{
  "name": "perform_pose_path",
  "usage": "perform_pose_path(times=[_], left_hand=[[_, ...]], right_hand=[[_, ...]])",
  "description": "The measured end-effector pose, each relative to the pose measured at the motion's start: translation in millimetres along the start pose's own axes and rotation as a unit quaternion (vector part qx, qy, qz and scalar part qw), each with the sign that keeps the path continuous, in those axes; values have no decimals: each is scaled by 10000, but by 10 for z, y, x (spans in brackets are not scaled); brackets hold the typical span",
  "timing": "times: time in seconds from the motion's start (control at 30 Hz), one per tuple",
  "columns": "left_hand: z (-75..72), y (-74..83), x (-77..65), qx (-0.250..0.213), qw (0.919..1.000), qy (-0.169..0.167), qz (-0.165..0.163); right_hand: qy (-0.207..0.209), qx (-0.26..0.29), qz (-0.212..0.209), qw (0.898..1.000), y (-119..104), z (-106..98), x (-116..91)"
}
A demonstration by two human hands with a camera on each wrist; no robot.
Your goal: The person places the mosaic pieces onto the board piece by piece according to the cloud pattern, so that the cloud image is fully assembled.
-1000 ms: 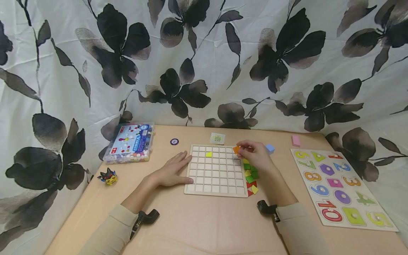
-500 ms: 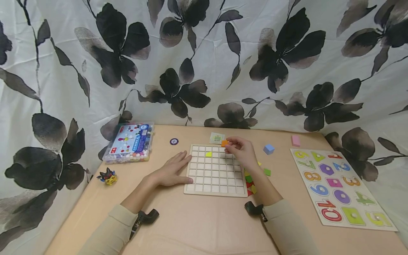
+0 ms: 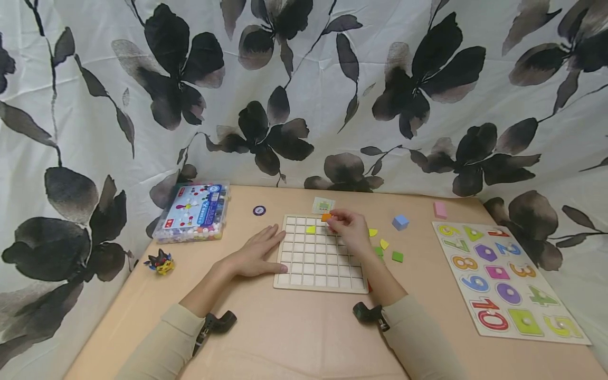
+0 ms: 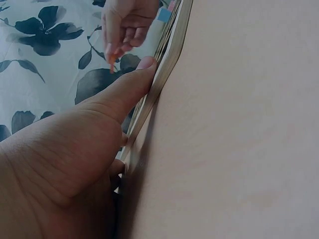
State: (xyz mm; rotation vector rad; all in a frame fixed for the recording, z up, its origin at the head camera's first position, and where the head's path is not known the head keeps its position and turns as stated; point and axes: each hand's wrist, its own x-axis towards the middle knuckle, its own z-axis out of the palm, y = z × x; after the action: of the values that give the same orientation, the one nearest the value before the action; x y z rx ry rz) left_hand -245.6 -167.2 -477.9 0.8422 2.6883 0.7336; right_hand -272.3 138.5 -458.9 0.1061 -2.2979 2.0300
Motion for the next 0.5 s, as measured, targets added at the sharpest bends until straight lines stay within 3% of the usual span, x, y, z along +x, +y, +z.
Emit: perform_pose_path(times=[0.23, 0.5], left_hand=[[-1, -2, -2, 18, 10000, 7, 37], [0, 9, -4, 6, 10000, -10, 24]], right_hand=[[-155, -1495, -311, 9882, 170, 20, 20], [-337, -1993, -581, 9776, 225, 5, 26]])
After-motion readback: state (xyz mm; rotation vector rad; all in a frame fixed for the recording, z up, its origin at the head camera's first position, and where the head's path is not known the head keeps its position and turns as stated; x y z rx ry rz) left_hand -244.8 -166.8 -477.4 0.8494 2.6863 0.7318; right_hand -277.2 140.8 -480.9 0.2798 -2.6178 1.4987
